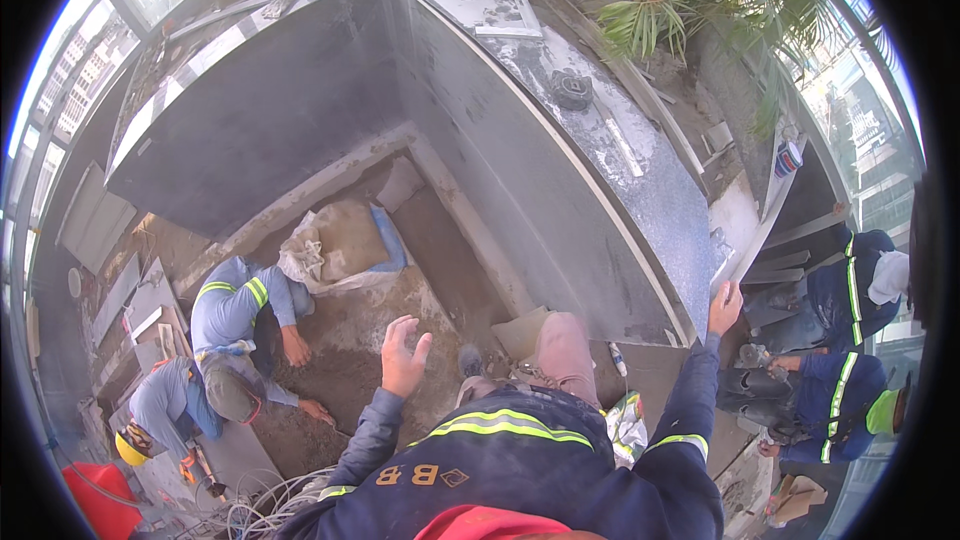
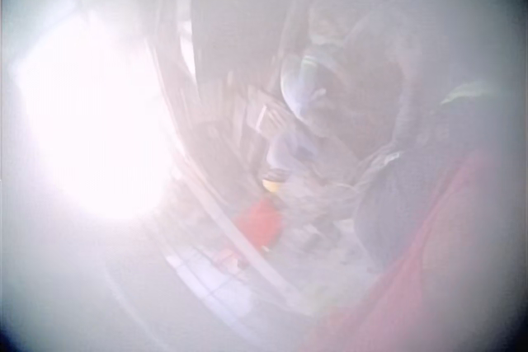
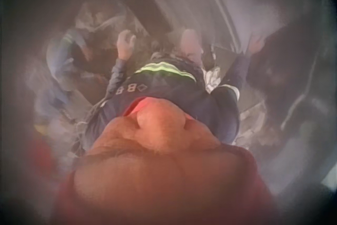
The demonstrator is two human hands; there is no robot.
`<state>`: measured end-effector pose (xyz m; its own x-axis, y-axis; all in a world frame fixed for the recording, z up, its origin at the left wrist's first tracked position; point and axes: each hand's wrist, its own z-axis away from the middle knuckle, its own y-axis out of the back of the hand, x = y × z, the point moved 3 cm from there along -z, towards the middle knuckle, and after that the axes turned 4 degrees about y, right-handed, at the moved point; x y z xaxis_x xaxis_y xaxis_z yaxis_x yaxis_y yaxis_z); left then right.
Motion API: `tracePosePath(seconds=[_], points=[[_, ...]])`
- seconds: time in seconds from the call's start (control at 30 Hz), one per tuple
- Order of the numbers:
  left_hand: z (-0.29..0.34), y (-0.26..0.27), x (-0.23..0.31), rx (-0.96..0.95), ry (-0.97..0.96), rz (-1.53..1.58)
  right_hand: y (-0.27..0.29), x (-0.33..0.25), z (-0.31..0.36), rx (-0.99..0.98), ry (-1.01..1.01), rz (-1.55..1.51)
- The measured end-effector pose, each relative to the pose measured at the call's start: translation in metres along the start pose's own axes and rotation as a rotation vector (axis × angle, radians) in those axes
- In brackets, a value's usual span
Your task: The person uses an angle grinder to cut a large stone tile on a construction site. After cutting, they measure the tile with a tape measure and a square ruler, then mark it with a pencil.
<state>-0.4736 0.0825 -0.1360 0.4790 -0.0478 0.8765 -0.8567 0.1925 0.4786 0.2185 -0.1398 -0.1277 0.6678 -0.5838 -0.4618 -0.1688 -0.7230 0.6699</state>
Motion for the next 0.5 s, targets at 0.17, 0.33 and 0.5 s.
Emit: tracePosePath(seconds=[0.17,0.33,0.5], points=[[0.001,-0.009,0.013,-0.04,-0.113,-0.083,0.0,-0.005,0.001,-0.007,-0.05,-0.005],[-0.01,-0.008,0.032,0.016,-0.147,-0.12,0.008,-0.001,0.0,0.004,-0.045,0.014],[-0.011,-0.008,0.025,0.063,-0.111,-0.126,0.017,-0.023,0.003,-0.001,-0.088,-0.064]])
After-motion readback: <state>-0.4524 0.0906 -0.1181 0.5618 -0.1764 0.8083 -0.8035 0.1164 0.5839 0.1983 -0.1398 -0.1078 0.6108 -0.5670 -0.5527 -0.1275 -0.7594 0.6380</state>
